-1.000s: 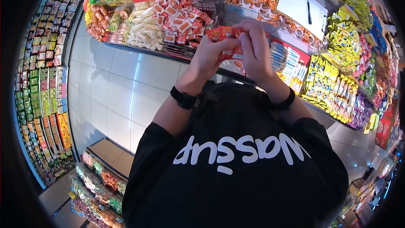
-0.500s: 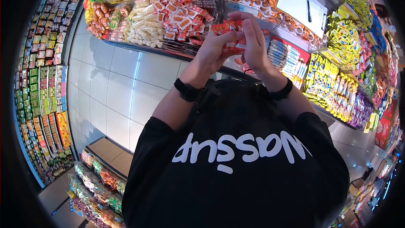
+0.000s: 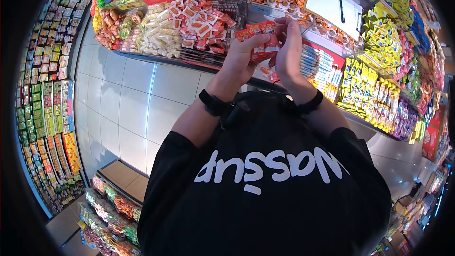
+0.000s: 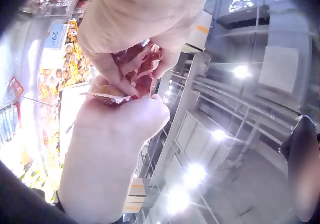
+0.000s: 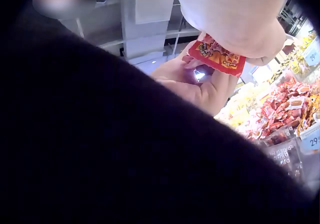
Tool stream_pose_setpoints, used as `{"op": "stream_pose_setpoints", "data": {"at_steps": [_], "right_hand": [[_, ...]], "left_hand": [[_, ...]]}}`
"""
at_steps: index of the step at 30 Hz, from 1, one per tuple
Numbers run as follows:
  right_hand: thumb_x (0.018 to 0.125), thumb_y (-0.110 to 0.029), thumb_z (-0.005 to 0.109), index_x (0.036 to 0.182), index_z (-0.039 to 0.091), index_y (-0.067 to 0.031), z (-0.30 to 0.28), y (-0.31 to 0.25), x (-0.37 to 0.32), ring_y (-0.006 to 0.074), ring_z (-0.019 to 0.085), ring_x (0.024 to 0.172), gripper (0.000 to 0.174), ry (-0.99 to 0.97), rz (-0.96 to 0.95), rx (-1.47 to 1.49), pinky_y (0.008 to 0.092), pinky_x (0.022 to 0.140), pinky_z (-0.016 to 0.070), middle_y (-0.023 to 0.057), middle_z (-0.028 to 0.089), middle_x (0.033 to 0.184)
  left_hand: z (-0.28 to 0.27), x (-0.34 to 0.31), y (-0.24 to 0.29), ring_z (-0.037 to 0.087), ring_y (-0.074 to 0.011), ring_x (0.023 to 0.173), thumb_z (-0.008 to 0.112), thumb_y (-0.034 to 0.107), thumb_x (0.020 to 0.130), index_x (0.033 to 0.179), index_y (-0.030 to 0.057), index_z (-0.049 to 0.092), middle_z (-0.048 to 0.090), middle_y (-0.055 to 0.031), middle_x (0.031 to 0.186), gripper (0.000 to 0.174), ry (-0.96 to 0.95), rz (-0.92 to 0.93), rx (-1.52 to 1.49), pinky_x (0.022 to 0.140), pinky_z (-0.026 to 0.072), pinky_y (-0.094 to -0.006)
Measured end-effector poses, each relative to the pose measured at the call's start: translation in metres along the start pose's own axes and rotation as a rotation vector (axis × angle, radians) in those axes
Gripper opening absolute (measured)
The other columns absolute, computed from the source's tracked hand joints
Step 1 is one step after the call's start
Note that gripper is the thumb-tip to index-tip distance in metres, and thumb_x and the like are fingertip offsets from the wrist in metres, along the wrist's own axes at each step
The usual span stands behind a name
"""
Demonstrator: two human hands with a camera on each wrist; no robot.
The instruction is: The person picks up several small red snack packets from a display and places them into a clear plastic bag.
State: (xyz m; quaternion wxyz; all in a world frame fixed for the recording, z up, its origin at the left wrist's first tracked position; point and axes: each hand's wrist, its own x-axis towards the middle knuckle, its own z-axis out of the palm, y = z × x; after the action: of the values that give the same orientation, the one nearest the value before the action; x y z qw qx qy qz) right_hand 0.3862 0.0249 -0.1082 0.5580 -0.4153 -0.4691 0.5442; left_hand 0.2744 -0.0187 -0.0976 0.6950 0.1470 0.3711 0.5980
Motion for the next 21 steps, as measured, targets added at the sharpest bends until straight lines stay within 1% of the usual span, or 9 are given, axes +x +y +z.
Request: {"op": "stream_pose_setpoints", "data": {"at_steps": [1,4,7,10,11,16,17,19,21], "right_hand": [[0.102,-0.026,0.03,0.102,0.057,-0.0013,0.0,0.001,0.0,0.0116,0.045,0.066,0.037,-0.002,-0.004,0.018,0.028,0.063,0.0381,0.0014,0.047,0.074],[0.102,-0.029,0.03,0.094,0.058,-0.0019,-0.005,-0.008,0.001,0.0087,0.036,0.055,0.039,-0.059,0.21,0.177,0.0272,0.052,0.0305,-0.0023,0.038,0.061],[0.103,-0.033,0.03,0.08,0.056,-0.0042,-0.017,-0.009,0.014,0.0089,0.03,0.048,0.045,-0.02,0.146,0.262,0.0272,0.048,0.0253,-0.0036,0.032,0.055],[0.103,-0.036,0.03,0.07,0.052,-0.0066,-0.025,-0.02,0.033,0.0108,0.031,0.048,0.05,0.018,0.255,0.561,0.0275,0.048,0.0268,-0.0027,0.032,0.054],[0.103,-0.037,0.03,0.065,0.048,-0.0087,-0.022,-0.023,0.037,0.0124,0.032,0.048,0.05,0.068,0.263,0.579,0.0281,0.047,0.028,-0.002,0.033,0.053],[0.103,-0.037,0.031,0.062,0.044,-0.01,-0.006,-0.02,0.035,0.0135,0.034,0.049,0.05,0.134,0.232,0.553,0.0282,0.05,0.0303,0.0001,0.037,0.052],[0.103,-0.037,0.032,0.062,0.043,-0.01,-0.006,-0.014,0.034,0.0135,0.034,0.049,0.05,0.14,0.212,0.531,0.0281,0.05,0.0302,0.0006,0.037,0.053],[0.103,-0.037,0.033,0.061,0.042,-0.0102,0.001,-0.015,0.03,0.0135,0.033,0.05,0.05,0.204,0.209,0.485,0.0282,0.05,0.0291,0.0016,0.037,0.054],[0.103,-0.037,0.033,0.061,0.041,-0.0103,0.002,-0.018,0.028,0.0132,0.032,0.05,0.05,0.193,0.224,0.48,0.0284,0.051,0.0284,0.0013,0.037,0.055]], "left_hand": [[0.001,-0.001,0.001,0.068,-0.0176,0.088,0.065,0.013,0.087,0.106,0.0015,0.064,0.069,-0.0075,0.099,0.023,0.003,0.025,0.003,0.077,0.0571,-0.0328],[-0.003,-0.004,0.007,0.068,-0.0189,0.086,0.064,0.01,0.086,0.106,-0.0001,0.064,0.069,-0.0086,0.098,0.023,0.009,0.1,0.05,0.077,0.0572,-0.0339],[-0.012,-0.005,0.014,0.069,-0.0197,0.084,0.065,0.005,0.084,0.106,-0.0023,0.064,0.069,-0.0096,0.097,0.023,0.004,0.16,0.194,0.077,0.0564,-0.0337],[-0.021,-0.004,0.009,0.066,-0.014,0.081,0.069,-0.002,0.078,0.101,-0.0019,0.061,0.067,-0.0077,0.092,0.024,-0.036,0.198,0.393,0.075,0.0557,-0.0287],[-0.02,-0.005,0.005,0.066,-0.0131,0.081,0.07,-0.002,0.077,0.101,-0.0018,0.06,0.067,-0.0073,0.092,0.025,-0.038,0.227,0.433,0.075,0.0553,-0.0281],[-0.004,-0.005,-0.01,0.064,-0.0101,0.079,0.074,-0.001,0.074,0.103,-0.0011,0.056,0.065,-0.0054,0.088,0.034,-0.053,0.294,0.549,0.073,0.0535,-0.0257],[0.0,-0.006,-0.009,0.064,-0.0135,0.086,0.071,-0.004,0.076,0.111,0.001,0.054,0.066,-0.0063,0.098,0.039,-0.048,0.25,0.488,0.079,0.0527,-0.0278],[-0.001,-0.004,-0.011,0.064,-0.0139,0.089,0.07,-0.005,0.076,0.111,0.0009,0.054,0.065,-0.007,0.1,0.039,-0.032,0.251,0.45,0.081,0.0525,-0.0281],[-0.002,-0.004,-0.012,0.064,-0.0143,0.091,0.07,-0.006,0.076,0.113,0.001,0.053,0.065,-0.0075,0.102,0.041,-0.032,0.238,0.402,0.082,0.0524,-0.0283]]}}
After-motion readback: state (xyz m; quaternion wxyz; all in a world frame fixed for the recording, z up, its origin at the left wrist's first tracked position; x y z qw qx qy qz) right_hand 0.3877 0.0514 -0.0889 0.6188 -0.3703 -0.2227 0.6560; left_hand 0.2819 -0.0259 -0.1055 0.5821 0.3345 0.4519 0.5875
